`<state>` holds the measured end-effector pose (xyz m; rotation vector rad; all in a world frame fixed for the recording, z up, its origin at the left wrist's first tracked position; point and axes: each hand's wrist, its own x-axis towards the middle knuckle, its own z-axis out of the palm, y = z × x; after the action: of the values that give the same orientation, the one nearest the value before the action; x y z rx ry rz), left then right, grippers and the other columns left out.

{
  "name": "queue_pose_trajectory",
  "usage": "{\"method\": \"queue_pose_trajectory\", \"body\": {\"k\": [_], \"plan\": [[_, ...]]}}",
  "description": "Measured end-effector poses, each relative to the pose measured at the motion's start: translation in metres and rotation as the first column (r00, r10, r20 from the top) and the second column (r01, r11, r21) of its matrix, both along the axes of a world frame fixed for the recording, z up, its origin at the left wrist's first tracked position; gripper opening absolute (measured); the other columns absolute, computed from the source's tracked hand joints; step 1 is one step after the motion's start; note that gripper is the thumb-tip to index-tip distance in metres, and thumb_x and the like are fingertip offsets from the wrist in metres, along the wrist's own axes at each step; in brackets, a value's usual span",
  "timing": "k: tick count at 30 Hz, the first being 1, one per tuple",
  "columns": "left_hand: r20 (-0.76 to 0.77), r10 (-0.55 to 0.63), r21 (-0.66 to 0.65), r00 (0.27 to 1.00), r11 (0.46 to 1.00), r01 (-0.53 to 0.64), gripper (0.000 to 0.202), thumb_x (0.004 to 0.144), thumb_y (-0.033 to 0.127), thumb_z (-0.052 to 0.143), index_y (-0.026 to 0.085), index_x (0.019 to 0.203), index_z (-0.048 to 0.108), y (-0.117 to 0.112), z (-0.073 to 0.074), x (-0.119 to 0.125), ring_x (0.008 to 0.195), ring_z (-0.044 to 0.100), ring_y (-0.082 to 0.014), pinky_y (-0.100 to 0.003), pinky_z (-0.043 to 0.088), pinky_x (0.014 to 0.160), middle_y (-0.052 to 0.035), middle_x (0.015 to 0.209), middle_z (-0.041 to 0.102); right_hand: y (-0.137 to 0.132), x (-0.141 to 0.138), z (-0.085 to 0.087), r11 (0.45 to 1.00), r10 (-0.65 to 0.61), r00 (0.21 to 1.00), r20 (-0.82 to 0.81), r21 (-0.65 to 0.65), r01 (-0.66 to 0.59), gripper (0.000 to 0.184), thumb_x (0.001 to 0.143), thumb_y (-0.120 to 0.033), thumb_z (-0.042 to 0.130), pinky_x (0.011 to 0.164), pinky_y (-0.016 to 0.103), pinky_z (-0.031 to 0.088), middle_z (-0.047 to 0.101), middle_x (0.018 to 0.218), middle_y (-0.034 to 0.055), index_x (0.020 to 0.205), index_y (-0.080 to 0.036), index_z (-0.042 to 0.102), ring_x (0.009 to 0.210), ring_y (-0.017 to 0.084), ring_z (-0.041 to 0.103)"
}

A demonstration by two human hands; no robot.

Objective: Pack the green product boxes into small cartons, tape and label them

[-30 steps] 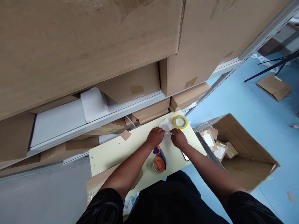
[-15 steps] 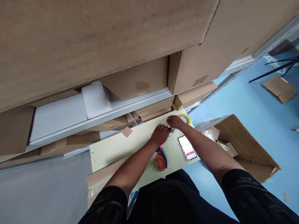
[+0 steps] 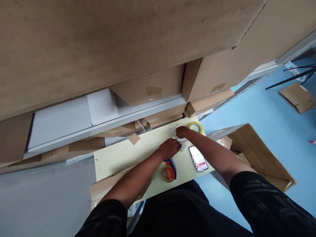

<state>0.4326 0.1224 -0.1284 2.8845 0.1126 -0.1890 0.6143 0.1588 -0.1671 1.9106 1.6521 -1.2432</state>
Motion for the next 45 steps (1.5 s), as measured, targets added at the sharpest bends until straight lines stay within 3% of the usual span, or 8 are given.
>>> {"method": "queue_pose_trajectory", "body": {"k": [10, 17, 20, 22, 26, 32, 38, 45], "plan": [[0.068, -0.047, -0.067, 0.997, 0.996, 0.051, 0.028, 0.099, 0.013, 0.045, 0.014, 0.117, 0.067, -0.016, 0.004, -0.006, 0.095, 0.061, -0.0252, -0.041, 0.043, 0.083, -0.0136, 0.105, 0.07, -0.003, -0.01, 0.019, 0.993, 0.107, 0.993, 0.053, -0.05, -0.105, 0.019, 0.076, -0.012, 0.072, 0.077, 0.038, 0.054, 0.075, 0.092, 0.022, 0.094, -0.005, 0.076, 0.087, 0.035, 0.073], [0.043, 0.474, -0.28, 0.879, 0.851, -0.445, 0.027, 0.102, 0.025, 0.046, 0.019, 0.113, 0.07, -0.029, 0.014, 0.011, 0.094, 0.066, -0.022, -0.036, 0.052, 0.083, -0.0084, 0.102, 0.071, -0.037, 0.023, 0.066, 0.952, -0.099, 0.994, 0.039, 0.296, 0.083, 0.03, 0.099, -0.026, 0.046, 0.085, 0.031, 0.049, 0.074, 0.114, 0.0178, 0.108, -0.013, 0.071, 0.105, 0.027, 0.068], [0.049, 0.594, -0.389, 0.803, 0.752, -0.532, 0.025, 0.1, 0.024, 0.049, 0.019, 0.115, 0.069, -0.035, 0.019, 0.025, 0.099, 0.067, -0.0213, -0.034, 0.053, 0.087, -0.0076, 0.105, 0.071, -0.105, 0.035, 0.086, 0.576, -0.598, 0.773, -0.21, 0.559, 0.597, 0.044, 0.102, -0.048, 0.04, 0.072, 0.03, 0.05, 0.075, 0.087, 0.0106, 0.088, -0.018, 0.069, 0.084, 0.023, 0.068], [0.032, 0.588, -0.457, 0.808, 0.728, -0.511, 0.024, 0.098, 0.028, 0.054, 0.019, 0.115, 0.068, -0.04, 0.021, 0.032, 0.097, 0.067, -0.0207, -0.033, 0.054, 0.085, -0.007, 0.107, 0.07, -0.151, 0.027, 0.089, 0.38, -0.741, 0.523, -0.422, 0.378, 0.844, 0.051, 0.098, -0.06, 0.042, 0.059, 0.028, 0.049, 0.07, 0.069, 0.0063, 0.078, -0.019, 0.064, 0.064, 0.02, 0.065], [0.024, 0.419, -0.531, 0.908, 0.774, -0.343, 0.029, 0.097, 0.035, 0.057, 0.021, 0.12, 0.065, -0.037, 0.016, 0.035, 0.093, 0.066, -0.0192, -0.032, 0.053, 0.083, -0.0062, 0.111, 0.069, -0.199, -0.01, 0.073, 0.258, -0.825, 0.206, -0.526, -0.027, 0.966, 0.049, 0.088, -0.066, 0.057, 0.048, 0.027, 0.047, 0.067, 0.063, 0.004, 0.071, -0.02, 0.06, 0.051, 0.017, 0.061], [-0.036, 0.187, -0.182, 0.982, 0.965, -0.191, 0.043, 0.094, 0.015, 0.047, 0.016, 0.135, 0.061, 0.001, -0.017, 0.051, 0.107, 0.057, -0.0282, -0.041, 0.046, 0.088, -0.0133, 0.114, 0.067, -0.199, -0.019, 0.052, 0.099, -0.855, 0.082, -0.511, -0.006, 0.995, 0.033, 0.083, -0.046, 0.062, 0.047, 0.025, 0.044, 0.061, 0.054, -0.0009, 0.061, -0.023, 0.052, 0.047, 0.015, 0.057], [-0.11, 0.132, -0.058, 0.985, 0.989, -0.139, 0.05, 0.096, 0.015, 0.046, 0.019, 0.146, 0.053, 0.007, -0.039, 0.058, 0.107, 0.054, -0.028, -0.039, 0.042, 0.084, -0.0143, 0.125, 0.063, -0.209, -0.016, 0.043, -0.144, -0.823, -0.282, -0.493, -0.3, 0.943, 0.022, 0.075, -0.038, 0.064, 0.039, 0.024, 0.037, 0.059, 0.054, -0.0017, 0.065, -0.023, 0.051, 0.042, 0.012, 0.051], [-0.125, 0.157, -0.03, 0.98, 0.986, -0.162, 0.061, 0.091, 0.011, 0.048, 0.02, 0.151, 0.049, -0.001, -0.038, 0.057, 0.111, 0.052, -0.0289, -0.041, 0.04, 0.087, -0.0138, 0.135, 0.061, -0.231, -0.031, 0.035, -0.31, -0.765, -0.488, -0.42, -0.424, 0.851, 0.018, 0.076, -0.034, 0.065, 0.042, 0.024, 0.041, 0.058, 0.054, -0.0019, 0.071, -0.021, 0.053, 0.044, 0.012, 0.052]]}}
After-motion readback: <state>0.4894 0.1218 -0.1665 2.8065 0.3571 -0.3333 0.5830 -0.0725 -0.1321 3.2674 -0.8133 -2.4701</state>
